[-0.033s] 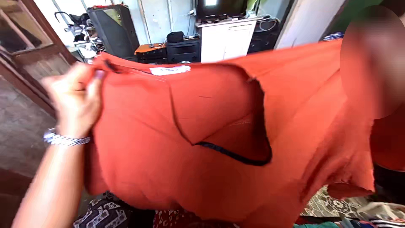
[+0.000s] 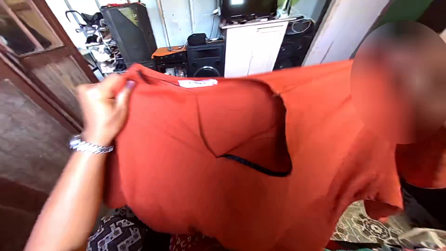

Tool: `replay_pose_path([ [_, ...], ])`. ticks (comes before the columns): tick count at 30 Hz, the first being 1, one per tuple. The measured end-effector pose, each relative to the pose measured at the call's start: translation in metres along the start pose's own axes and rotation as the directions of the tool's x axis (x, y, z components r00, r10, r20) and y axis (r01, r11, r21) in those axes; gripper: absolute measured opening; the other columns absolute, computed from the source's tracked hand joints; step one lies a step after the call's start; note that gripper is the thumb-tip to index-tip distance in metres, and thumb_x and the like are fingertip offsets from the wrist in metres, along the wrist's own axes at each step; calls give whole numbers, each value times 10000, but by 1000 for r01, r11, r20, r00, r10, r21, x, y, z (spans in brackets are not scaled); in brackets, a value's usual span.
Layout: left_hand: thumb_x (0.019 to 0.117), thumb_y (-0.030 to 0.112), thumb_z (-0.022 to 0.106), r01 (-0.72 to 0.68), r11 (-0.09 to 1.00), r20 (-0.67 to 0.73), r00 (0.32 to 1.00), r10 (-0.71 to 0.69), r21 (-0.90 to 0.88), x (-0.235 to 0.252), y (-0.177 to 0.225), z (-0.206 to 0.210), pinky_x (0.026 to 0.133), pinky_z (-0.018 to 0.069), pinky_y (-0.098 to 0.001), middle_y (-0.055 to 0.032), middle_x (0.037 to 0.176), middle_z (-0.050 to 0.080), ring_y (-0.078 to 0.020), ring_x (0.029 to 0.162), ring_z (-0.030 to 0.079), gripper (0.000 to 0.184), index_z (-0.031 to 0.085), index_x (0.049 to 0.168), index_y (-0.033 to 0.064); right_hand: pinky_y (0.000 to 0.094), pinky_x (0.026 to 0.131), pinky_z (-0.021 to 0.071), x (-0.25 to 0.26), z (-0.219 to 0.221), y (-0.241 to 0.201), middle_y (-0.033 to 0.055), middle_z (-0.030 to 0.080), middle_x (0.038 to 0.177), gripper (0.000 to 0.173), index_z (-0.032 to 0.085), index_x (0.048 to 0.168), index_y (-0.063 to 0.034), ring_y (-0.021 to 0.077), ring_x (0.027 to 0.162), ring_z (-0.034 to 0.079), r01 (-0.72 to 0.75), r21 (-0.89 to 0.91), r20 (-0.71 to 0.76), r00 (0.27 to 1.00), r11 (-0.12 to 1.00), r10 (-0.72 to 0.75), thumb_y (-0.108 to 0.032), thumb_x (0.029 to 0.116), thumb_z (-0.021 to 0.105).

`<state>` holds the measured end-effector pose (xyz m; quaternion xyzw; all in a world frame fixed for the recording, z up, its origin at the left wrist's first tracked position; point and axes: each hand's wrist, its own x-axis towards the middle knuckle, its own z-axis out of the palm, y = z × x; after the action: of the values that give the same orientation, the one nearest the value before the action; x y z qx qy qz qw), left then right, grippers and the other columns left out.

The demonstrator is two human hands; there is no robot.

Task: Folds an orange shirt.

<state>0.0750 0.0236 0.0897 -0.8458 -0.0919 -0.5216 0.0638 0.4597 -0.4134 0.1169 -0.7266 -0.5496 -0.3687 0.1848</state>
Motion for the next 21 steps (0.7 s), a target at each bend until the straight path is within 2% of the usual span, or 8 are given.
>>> replay_pose_path([
  [2, 1066, 325, 517, 112, 993, 194, 974, -115, 26, -5, 1, 36, 639, 489, -622, -240, 731, 652, -412, 685, 665, 413, 657, 925, -37, 759, 588, 400, -13, 41, -9, 317, 620, 809, 516, 631, 1116, -40, 580, 732, 621, -75, -23, 67, 995, 997, 77, -484, 1083, 370],
  [3, 1061, 343, 513, 162, 986, 289, 942, -168, 42, -9, -1, 55, 659, 485, -670, -247, 748, 656, -459, 727, 672, 417, 657, 929, -26, 787, 555, 378, -16, 53, -22, 358, 605, 770, 511, 638, 1101, -6, 640, 704, 598, -113, -31, 115, 987, 993, 116, -447, 1080, 380],
  [5, 1062, 354, 512, 237, 970, 431, 870, -239, 60, -19, -5, 89, 716, 487, -698, -257, 810, 678, -490, 816, 682, 415, 674, 958, -13, 784, 528, 377, -24, 76, -37, 377, 588, 734, 466, 634, 1066, 25, 668, 689, 587, -198, -58, 219, 954, 978, 206, -381, 1079, 406],
  [10, 1072, 345, 509, 318, 945, 681, 676, -282, 75, -50, -6, 138, 783, 485, -690, -256, 927, 694, -475, 939, 680, 394, 686, 1015, -3, 762, 547, 415, -55, 123, -40, 354, 611, 733, 279, 658, 1039, 32, 638, 703, 612, -303, -62, 386, 871, 951, 303, -197, 1075, 503],
  [13, 1074, 322, 513, 310, 950, 810, 547, -213, 40, -69, -10, 153, 791, 492, -673, -229, 954, 697, -441, 957, 677, 364, 691, 1020, 8, 735, 518, 426, -80, 145, -32, 314, 613, 693, 219, 667, 1012, 9, 603, 666, 624, -291, -56, 450, 847, 955, 284, -162, 1051, 534],
  [15, 1070, 281, 525, 300, 954, 871, 471, -141, -7, -80, -15, 162, 778, 491, -650, -210, 936, 683, -413, 935, 668, 319, 678, 993, 11, 748, 550, 444, -94, 156, -26, 306, 656, 768, 178, 687, 1002, -1, 590, 724, 650, -295, -35, 498, 823, 955, 272, -125, 1034, 564],
  [18, 1038, 178, 565, 279, 958, 914, 401, -55, -65, -92, -18, 172, 916, 494, -623, -206, 1084, 704, -386, 1084, 660, 231, 727, 1061, 15, 759, 649, 474, -108, 171, -17, 286, 667, 960, 96, 736, 967, 9, 547, 858, 659, -312, 29, 576, 782, 950, 240, -50, 976, 661],
  [21, 1024, 157, 578, 282, 959, 932, 357, -63, -43, -95, -11, 180, 947, 480, -595, -208, 1120, 683, -379, 1126, 631, 221, 741, 1073, 17, 764, 668, 463, -108, 176, -20, 305, 675, 893, 109, 748, 973, -9, 561, 848, 657, -395, -48, 646, 688, 917, 331, -96, 981, 683],
])
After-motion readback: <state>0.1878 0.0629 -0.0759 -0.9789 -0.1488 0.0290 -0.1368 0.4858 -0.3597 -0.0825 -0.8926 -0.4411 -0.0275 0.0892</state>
